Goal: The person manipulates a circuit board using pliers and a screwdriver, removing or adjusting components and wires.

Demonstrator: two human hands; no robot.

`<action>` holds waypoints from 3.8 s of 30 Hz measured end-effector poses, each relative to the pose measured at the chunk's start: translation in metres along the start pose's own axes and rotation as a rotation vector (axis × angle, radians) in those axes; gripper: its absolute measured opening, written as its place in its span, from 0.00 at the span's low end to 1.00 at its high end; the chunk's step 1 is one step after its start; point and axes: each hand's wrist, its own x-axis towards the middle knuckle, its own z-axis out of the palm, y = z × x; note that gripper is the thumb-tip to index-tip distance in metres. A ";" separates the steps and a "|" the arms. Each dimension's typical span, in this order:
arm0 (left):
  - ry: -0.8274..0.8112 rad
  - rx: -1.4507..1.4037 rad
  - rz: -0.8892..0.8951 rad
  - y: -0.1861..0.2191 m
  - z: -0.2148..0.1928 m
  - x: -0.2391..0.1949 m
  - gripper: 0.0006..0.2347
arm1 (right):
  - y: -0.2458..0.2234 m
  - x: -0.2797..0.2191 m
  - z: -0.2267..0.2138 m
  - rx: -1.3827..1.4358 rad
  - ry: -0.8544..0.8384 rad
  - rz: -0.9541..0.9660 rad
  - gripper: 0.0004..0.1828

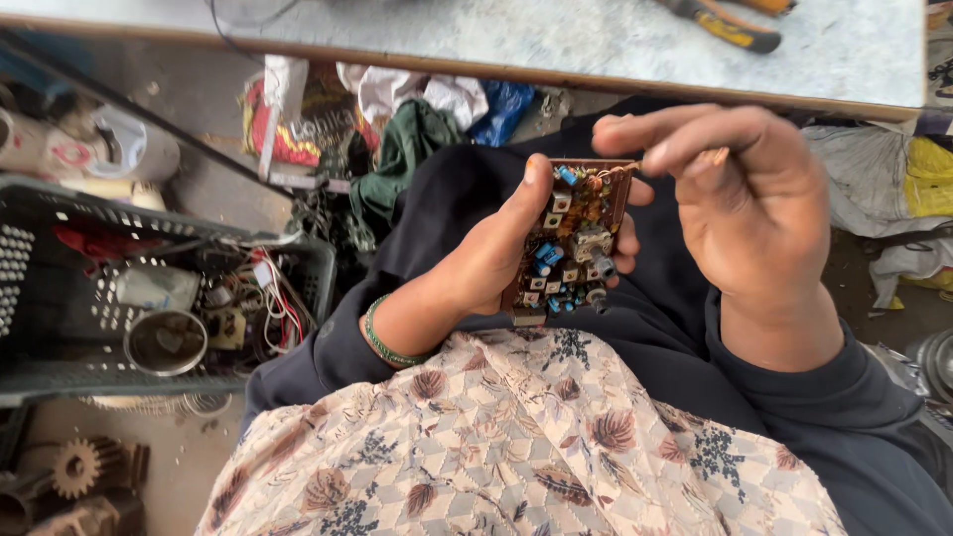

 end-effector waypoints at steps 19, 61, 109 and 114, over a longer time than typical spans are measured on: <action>-0.003 -0.021 0.053 0.002 -0.044 0.000 0.36 | 0.033 0.035 -0.005 0.102 0.060 0.036 0.15; 0.095 -0.283 0.452 0.068 -0.041 -0.045 0.39 | 0.004 0.066 0.039 -0.518 -0.292 -0.087 0.21; 0.120 -0.193 0.457 0.066 -0.017 -0.041 0.38 | 0.047 0.026 0.021 -0.528 -0.161 0.300 0.30; 0.119 -0.251 0.447 0.069 -0.013 -0.049 0.36 | 0.007 0.026 0.042 -0.800 -0.214 -0.062 0.26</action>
